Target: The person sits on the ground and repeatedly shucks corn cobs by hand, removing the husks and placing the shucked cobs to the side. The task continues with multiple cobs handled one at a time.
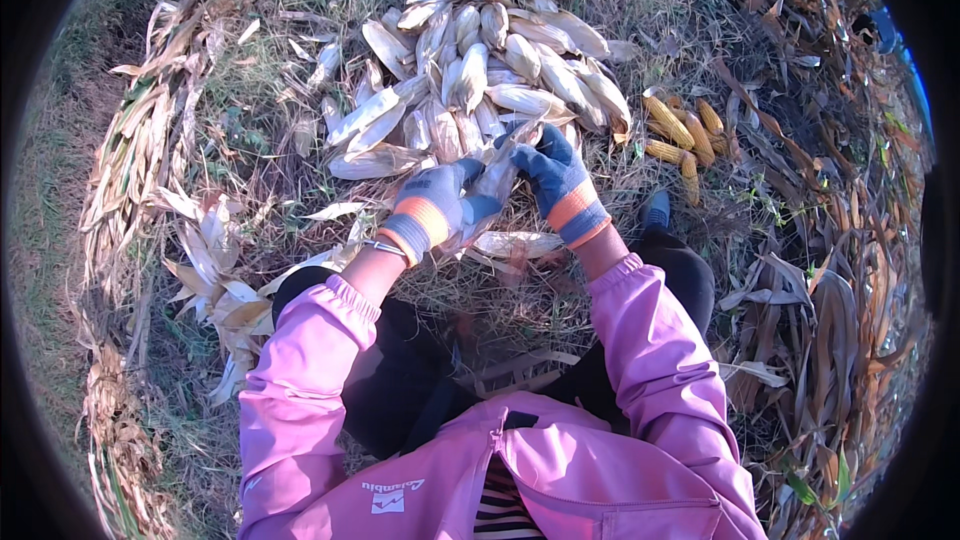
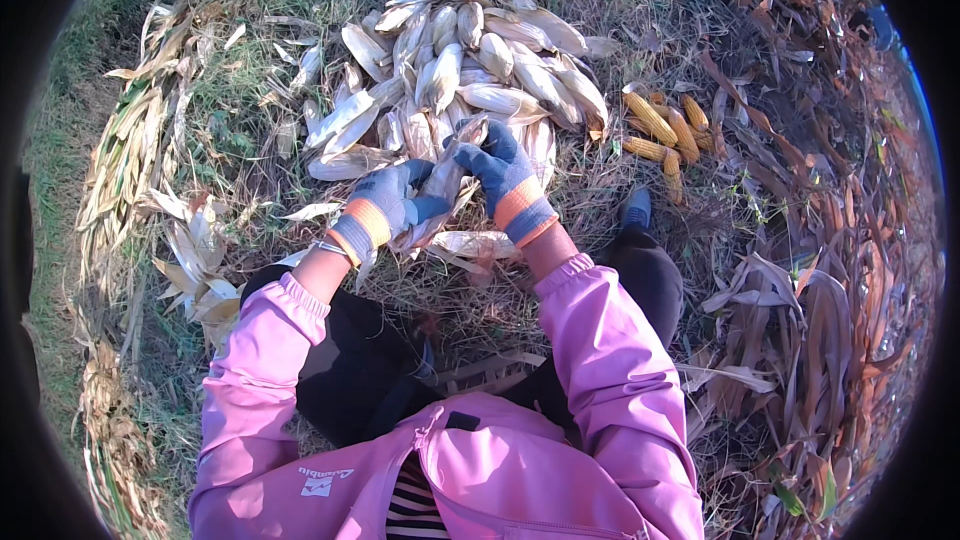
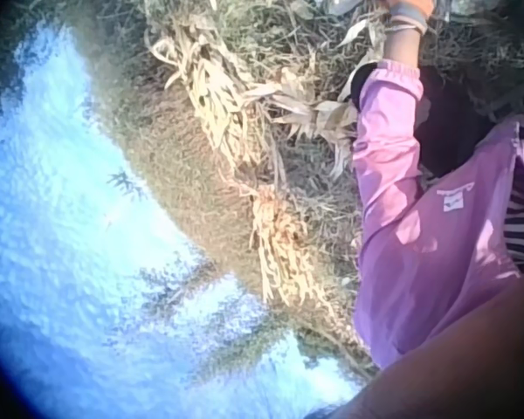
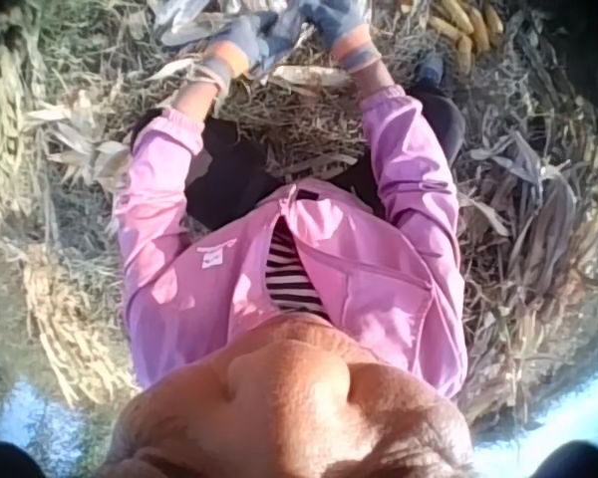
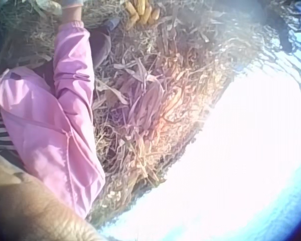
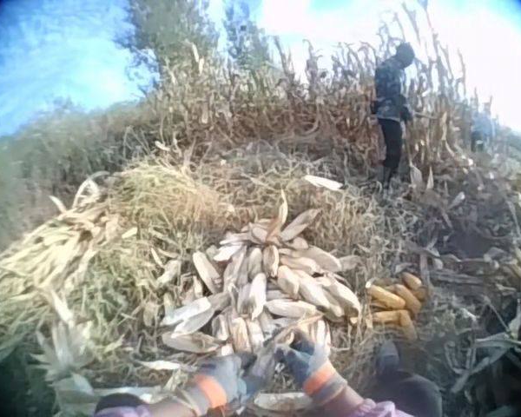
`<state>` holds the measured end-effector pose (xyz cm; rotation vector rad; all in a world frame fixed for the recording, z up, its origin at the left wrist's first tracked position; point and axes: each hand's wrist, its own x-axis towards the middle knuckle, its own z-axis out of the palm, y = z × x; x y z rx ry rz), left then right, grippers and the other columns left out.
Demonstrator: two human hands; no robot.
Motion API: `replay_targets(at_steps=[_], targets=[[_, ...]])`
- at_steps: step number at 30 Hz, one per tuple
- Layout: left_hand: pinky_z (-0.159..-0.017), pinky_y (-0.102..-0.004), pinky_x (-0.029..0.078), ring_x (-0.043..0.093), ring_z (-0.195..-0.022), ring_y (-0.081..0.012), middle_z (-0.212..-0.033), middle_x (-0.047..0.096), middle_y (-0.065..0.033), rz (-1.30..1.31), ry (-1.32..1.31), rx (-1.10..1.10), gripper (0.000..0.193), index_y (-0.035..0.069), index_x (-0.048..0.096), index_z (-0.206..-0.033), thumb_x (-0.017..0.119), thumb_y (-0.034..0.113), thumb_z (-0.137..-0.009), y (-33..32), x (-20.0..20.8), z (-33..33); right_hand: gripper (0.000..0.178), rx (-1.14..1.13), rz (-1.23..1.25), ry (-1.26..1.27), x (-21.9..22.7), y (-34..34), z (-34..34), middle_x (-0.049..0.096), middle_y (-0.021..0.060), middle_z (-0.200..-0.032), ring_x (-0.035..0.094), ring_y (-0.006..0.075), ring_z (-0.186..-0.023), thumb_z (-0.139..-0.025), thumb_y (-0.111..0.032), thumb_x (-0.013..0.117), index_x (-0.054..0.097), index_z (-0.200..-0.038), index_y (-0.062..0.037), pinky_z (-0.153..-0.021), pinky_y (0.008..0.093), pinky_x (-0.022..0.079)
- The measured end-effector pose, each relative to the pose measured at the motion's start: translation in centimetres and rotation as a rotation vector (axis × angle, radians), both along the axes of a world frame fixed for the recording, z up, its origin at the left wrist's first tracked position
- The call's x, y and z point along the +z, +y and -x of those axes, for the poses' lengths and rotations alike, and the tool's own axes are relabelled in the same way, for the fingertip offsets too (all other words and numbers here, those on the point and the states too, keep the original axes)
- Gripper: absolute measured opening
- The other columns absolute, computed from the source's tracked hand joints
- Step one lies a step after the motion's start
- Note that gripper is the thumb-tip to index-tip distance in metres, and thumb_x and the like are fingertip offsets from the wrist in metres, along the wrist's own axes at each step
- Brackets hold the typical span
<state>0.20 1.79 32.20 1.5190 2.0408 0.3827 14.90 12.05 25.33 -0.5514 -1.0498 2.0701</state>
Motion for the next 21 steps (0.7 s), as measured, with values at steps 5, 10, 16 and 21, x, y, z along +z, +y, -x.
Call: replay_targets(at_steps=[5, 10, 16, 21], targets=[[-0.077, -0.0383, 0.049, 0.064, -0.085, -0.0322, -0.092, 0.066, -0.0183, 0.039, -0.039, 0.046, 0.053, 0.006, 0.062, -0.104, 0.067, 0.047, -0.071, 0.0, -0.3, -1.3, 0.035, -0.012, -0.026, -0.078, 1.0, -0.7, 0.5, 0.061, 0.0049, -0.094, 0.057, 0.0122, -0.085, -0.079, -0.010, 0.069, 0.054, -0.109, 0.0003, -0.077, 0.0273, 0.047], [-0.072, -0.0404, 0.050, 0.064, -0.079, -0.0335, -0.083, 0.066, -0.0188, 0.003, -0.044, 0.090, 0.046, 0.006, 0.064, -0.094, 0.064, 0.047, -0.073, -0.1, -0.6, -1.5, 0.028, -0.100, -0.107, -0.364, 0.9, -1.0, 1.0, 0.061, 0.0036, -0.082, 0.055, 0.0110, -0.072, -0.075, -0.011, 0.072, 0.057, -0.095, -0.0004, -0.066, 0.0257, 0.047], [-0.070, -0.0373, 0.049, 0.064, -0.076, -0.0299, -0.083, 0.066, -0.0161, 0.040, -0.085, 0.099, 0.049, 0.005, 0.065, -0.095, 0.071, 0.045, -0.068, 0.1, -1.7, -1.8, 0.019, -0.162, -0.160, -0.375, 0.2, -1.4, 1.4, 0.057, -0.0004, -0.072, 0.049, 0.0085, -0.064, -0.075, -0.006, 0.072, 0.055, -0.083, -0.0036, -0.059, 0.0242, 0.044], [-0.072, -0.0380, 0.049, 0.065, -0.079, -0.0304, -0.085, 0.067, -0.0168, 0.083, -0.065, 0.075, 0.048, 0.006, 0.066, -0.096, 0.070, 0.045, -0.068, 0.3, -1.2, -2.3, 0.012, -0.133, -0.005, -0.223, -0.6, -1.4, 1.3, 0.055, -0.0025, -0.071, 0.047, 0.0065, -0.063, -0.078, 0.000, 0.067, 0.056, -0.080, -0.0051, -0.057, 0.0216, 0.042]])
